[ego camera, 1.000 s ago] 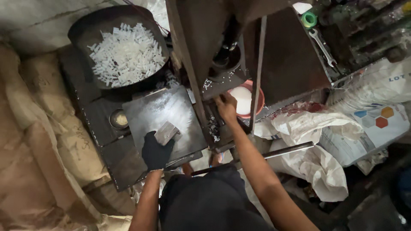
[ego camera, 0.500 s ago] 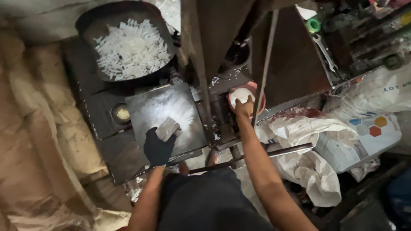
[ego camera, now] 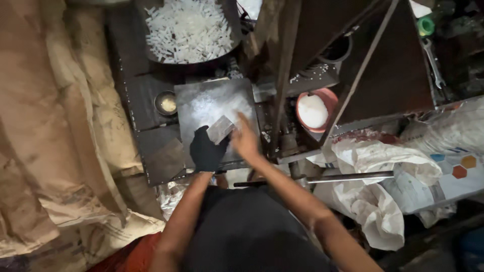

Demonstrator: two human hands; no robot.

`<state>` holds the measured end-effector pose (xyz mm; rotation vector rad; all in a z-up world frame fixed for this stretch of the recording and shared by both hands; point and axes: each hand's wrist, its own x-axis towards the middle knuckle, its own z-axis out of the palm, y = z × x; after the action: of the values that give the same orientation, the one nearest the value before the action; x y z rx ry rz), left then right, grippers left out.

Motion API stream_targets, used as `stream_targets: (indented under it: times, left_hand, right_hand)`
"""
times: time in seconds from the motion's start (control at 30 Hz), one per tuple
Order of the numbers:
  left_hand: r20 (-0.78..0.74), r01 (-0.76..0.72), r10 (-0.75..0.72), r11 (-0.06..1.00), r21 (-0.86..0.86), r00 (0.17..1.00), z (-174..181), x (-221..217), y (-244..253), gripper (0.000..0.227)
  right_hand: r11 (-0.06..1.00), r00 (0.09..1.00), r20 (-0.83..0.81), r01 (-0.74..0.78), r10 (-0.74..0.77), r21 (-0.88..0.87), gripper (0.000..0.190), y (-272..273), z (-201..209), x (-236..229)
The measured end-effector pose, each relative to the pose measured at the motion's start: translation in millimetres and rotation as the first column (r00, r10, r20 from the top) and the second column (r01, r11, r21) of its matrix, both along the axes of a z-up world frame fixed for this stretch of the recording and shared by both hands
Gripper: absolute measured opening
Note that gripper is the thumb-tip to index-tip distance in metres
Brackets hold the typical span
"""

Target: The person operates a manual press machine by placing a metal mold under the press, pulling a lever to activate the press, and then removing the mold. This cycle is repeated multiple times. The person also occasionally wipes the machine surface with a cloth.

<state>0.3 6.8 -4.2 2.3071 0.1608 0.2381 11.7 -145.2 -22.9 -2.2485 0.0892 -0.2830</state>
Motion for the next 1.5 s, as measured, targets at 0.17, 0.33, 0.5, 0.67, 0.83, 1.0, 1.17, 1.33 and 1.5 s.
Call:
stream_targets:
  times: [0.17,0.33,0.5,0.67,0.83,1.0,1.17,1.33,1.5]
  left_hand:
    - [-0.212,-0.032,-0.033,0.954,-0.297,0.977,-35,-14,20,0.045]
    - [-0.358,-0.195,-0.14,0.632,-0.75,0.923,-93,-45,73,0.031]
    - [-0.395,-0.123,-0.159,0.789,-0.601,0.905,-147,-93,97,0.026]
    - [-0.152,0.235,-0.304,0.905,-0.355,0.94,-158,-119,101,0.025]
    - [-0.295,0.104,-0.338,0.796,-0.596,0.894,-128,-115,64,0.034]
    - [-0.072,0.32,-0.449,0.732,-0.601,0.891,-72,-93,11,0.071]
    - [-0.136,0.168,-0.219,0.934,-0.314,0.966,-32,-67,-55,0.057]
    - [-0.288,0.106,-0.162,0.973,-0.203,0.944,-47,-20,-99,0.051]
    - [0.074,0.313,-0.308,0.947,-0.076,0.949,-87,49,-130,0.043]
  right_hand:
    - [0.435,0.421,0.224,-0.9,0.879,-0.016,0.038,56,32,-65]
    - [0.944,0.936,0.145,-0.304,0.321,-0.13,0.056,36,31,-52]
    - [0.995,0.996,0.02,-0.088,0.087,0.039,0.114,22,-18,-44]
    - [0.998,0.996,-0.087,0.011,-0.006,0.064,0.115,32,-52,-33]
    - [0.998,0.977,-0.21,-0.034,0.042,0.045,0.115,5,-52,-46]
    - [0.977,0.959,-0.202,-0.179,0.199,0.113,0.118,-21,-30,-65]
    - [0.856,0.887,-0.36,-0.072,0.29,0.511,0.061,-60,26,-80]
    - [0.996,0.998,0.054,-0.034,0.03,0.079,0.015,-140,73,-88]
    - [0.968,0.983,0.147,0.138,-0.108,-0.209,0.013,-182,71,-72]
